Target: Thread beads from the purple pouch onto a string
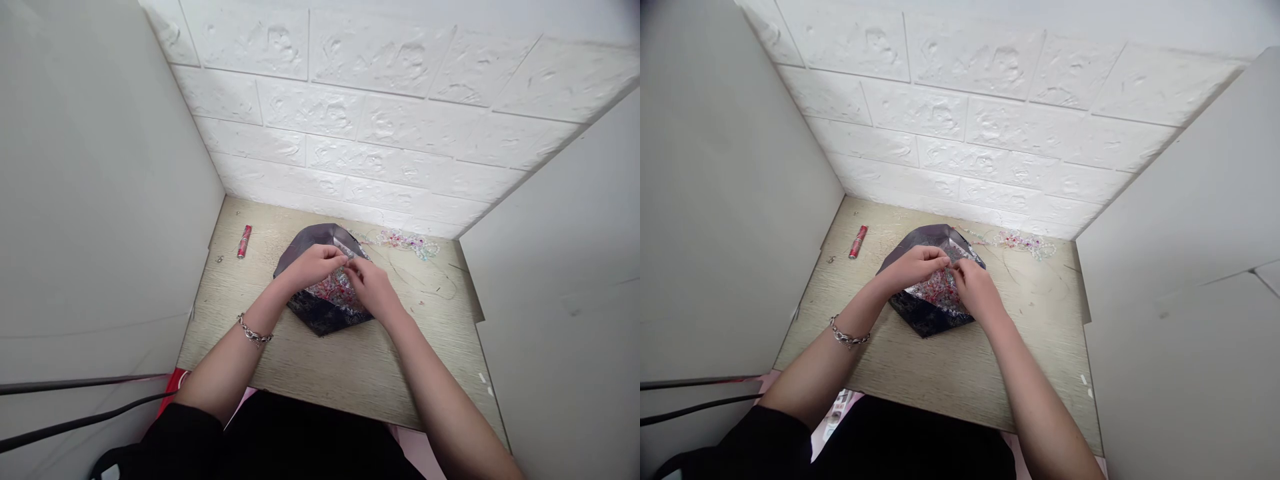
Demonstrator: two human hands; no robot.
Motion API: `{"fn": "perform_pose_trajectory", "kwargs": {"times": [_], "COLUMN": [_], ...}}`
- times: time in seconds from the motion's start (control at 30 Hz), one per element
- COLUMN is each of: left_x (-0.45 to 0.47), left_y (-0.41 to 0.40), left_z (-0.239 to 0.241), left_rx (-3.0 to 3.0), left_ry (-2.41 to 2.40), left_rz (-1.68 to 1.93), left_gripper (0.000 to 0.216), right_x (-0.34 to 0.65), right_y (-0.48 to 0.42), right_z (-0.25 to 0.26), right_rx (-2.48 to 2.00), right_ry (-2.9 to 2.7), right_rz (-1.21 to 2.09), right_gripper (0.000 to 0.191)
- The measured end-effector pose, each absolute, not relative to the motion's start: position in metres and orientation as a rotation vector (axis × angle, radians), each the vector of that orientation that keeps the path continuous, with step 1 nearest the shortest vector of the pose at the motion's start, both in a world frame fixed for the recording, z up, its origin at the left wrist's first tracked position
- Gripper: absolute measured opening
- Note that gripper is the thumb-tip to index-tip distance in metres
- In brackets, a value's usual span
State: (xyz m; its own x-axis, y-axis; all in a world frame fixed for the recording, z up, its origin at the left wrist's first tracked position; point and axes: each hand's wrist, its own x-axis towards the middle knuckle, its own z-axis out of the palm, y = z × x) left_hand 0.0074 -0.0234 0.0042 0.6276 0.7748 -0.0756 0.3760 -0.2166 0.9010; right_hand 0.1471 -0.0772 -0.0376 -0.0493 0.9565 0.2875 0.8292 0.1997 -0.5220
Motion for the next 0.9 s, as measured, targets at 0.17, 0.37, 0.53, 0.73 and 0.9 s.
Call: {"fn": "perform_pose_trajectory", "kwargs": {"times": [0.17,0.37,0.53,0.73,0.9], "left_x": [0.007,0.007,0.008,0.009,0.008], "left_y": [-0.020,-0.020,-0.021,-0.021,-0.023], "left_z": [-0.001,-0.004,-0.004,-0.002,0.006], "left_rx": [1.949,2.061,2.102,1.948,1.792], "left_ry": [1.000,1.054,1.041,0.912,0.884], "left_rz": [0.581,0.559,0.552,0.516,0.509], "left_gripper": [0.026,0.027,0.026,0.024,0.023], "right_x": [0.149,0.147,0.147,0.145,0.145], "right_y": [-0.076,-0.077,-0.078,-0.078,-0.075], "right_z": [-0.047,-0.047,-0.046,-0.047,-0.042], "right_rx": [-1.902,-2.009,-2.030,-1.960,-1.728], "right_ry": [-2.218,-2.305,-2.341,-2.327,-2.061], "right_rz": [0.201,0.181,0.137,0.182,0.300], "right_gripper": [0.018,0.017,0.019,0.020,0.020]}}
